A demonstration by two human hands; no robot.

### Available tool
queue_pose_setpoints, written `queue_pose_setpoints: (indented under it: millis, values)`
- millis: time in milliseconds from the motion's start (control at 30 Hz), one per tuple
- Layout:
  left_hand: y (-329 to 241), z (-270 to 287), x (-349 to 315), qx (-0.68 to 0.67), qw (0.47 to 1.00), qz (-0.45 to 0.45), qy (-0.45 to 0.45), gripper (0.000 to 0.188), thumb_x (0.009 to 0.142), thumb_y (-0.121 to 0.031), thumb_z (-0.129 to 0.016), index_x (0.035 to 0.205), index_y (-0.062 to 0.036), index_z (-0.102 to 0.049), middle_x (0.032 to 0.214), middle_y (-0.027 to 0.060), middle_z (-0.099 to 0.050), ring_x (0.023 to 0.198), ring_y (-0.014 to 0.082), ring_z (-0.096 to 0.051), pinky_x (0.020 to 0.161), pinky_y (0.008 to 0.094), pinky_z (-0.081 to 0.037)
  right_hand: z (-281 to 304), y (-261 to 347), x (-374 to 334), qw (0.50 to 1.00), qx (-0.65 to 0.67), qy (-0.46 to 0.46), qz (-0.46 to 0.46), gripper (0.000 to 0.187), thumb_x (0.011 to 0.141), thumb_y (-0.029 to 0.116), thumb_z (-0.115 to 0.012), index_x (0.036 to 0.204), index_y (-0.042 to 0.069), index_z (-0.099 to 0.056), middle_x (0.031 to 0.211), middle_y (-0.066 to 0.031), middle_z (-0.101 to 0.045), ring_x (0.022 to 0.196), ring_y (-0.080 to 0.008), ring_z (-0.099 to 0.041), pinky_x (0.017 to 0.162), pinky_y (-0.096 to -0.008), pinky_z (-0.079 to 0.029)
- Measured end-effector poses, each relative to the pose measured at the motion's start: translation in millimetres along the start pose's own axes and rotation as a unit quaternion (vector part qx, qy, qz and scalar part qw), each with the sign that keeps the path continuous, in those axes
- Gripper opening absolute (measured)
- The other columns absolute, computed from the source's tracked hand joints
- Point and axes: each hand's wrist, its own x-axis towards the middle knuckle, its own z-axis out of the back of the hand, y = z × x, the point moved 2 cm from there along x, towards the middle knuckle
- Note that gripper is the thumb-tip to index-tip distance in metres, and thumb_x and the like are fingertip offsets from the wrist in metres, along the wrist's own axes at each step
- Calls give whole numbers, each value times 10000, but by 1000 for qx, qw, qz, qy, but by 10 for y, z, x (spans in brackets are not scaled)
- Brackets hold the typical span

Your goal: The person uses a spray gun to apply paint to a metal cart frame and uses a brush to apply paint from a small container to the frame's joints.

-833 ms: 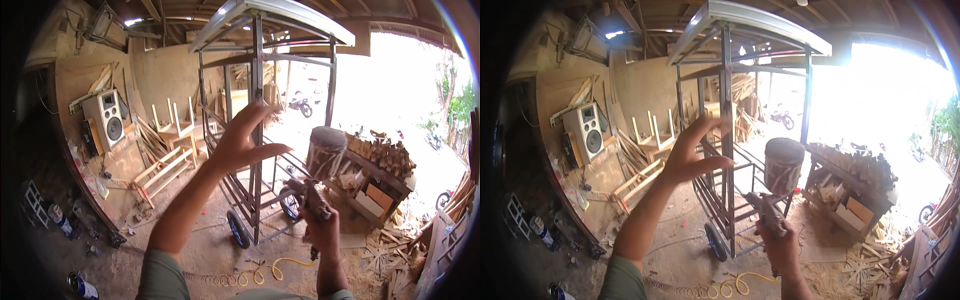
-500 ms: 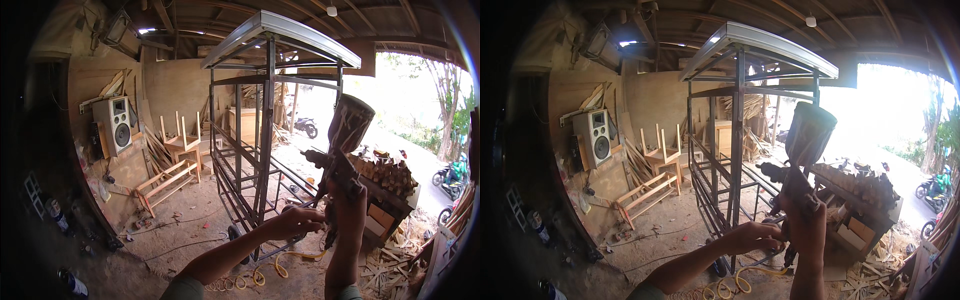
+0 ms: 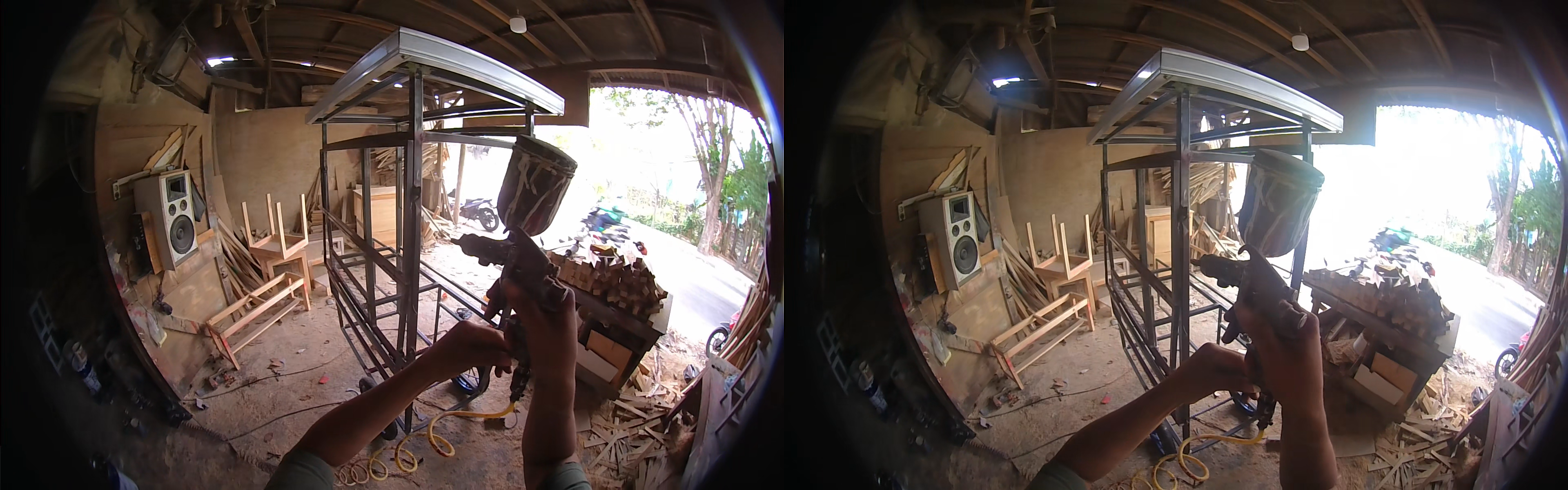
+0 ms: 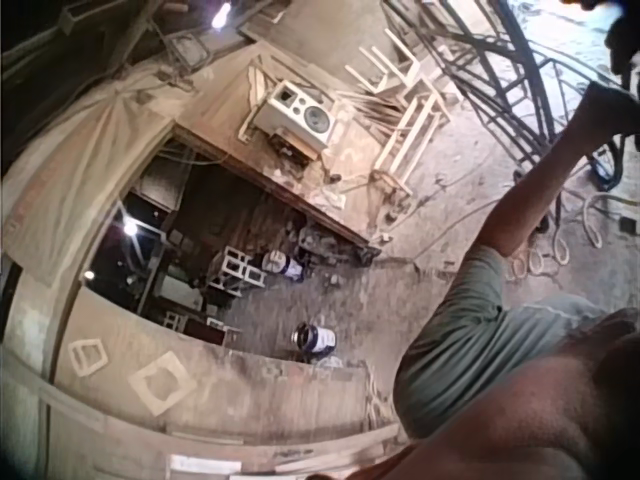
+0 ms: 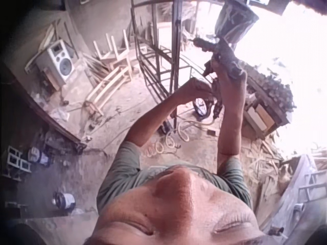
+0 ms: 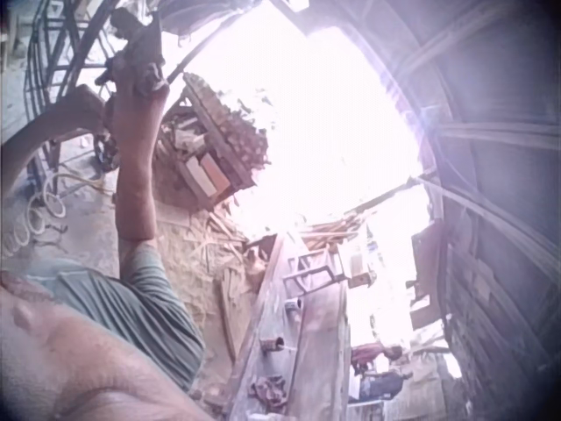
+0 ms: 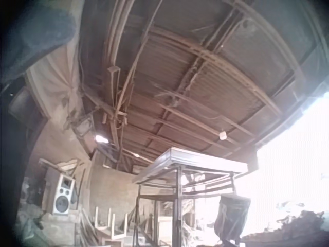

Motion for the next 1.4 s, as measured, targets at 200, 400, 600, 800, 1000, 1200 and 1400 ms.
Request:
queue_pose_setpoints:
  millis: [200, 400, 600, 800, 1000, 1200, 1400]
  values:
    - [6, 0, 26, -50, 997, 51, -16, 81, 890, -59, -723, 940, 2, -702, 832, 55, -712, 787, 124, -687, 731, 274, -557, 13, 59, 28, 1000, -8, 14, -15, 142, 917, 65, -690, 1022, -31, -693, 846, -4, -689, 737, -35, -610, 606, -209, -477]
    - [-8, -9, 47, -35, 999, 19, -33, 98, 888, -68, -734, 970, -24, -703, 849, 22, -711, 818, 85, -665, 752, 251, -535, 17, 26, 58, 999, 10, 31, -14, 160, 902, 116, -712, 1014, 4, -693, 856, -31, -716, 770, -87, -657, 704, -246, -504]
    - [-59, 38, 14, 26, 998, 48, -7, 125, 907, -100, -724, 1000, -18, -707, 855, 27, -714, 828, 81, -671, 746, 253, -541, 33, 4, 111, 999, -6, 40, 2, 172, 907, 121, -705, 1031, 3, -697, 849, -20, -719, 773, -78, -655, 700, -247, -497]
    - [13, 43, 53, 33, 998, 56, -22, 139, 908, -74, -712, 1028, -5, -713, 881, 48, -725, 839, 105, -692, 757, 261, -556, 37, 0, 126, 999, -9, 22, -21, 112, 915, 70, -675, 995, -8, -688, 791, -19, -698, 703, -59, -629, 610, -244, -487]
    - [-68, 171, 9, 23, 997, 16, -72, 505, 875, -315, -740, 1287, -44, -632, 1086, 97, -726, 1014, 167, -682, 899, 344, -542, 132, -72, 597, 984, -114, 71, 118, 129, 901, 107, -668, 993, 19, -691, 802, -39, -697, 561, -73, -586, 493, -238, -442]
    - [283, 1105, -1095, 213, 943, 216, -138, 683, 957, -592, -557, 1317, -13, -606, 1236, 135, -677, 1190, 211, -611, 1033, 355, -453, -27, 482, 1674, 962, -100, 28, 254, 237, 918, 266, -700, 1011, 52, -657, 708, -14, -639, 428, -69, -494, 392, -226, -383]
    - [1245, 1520, -2506, 176, 848, 486, -120, 942, 865, -813, -429, 1441, -72, -508, 1293, 157, -630, 1177, 244, -577, 999, 371, -448, -129, 1039, 2378, 984, -27, 23, 177, 286, 910, 309, -705, 1011, 47, -651, 739, -42, -665, 421, -79, -485, 383, -239, -369]
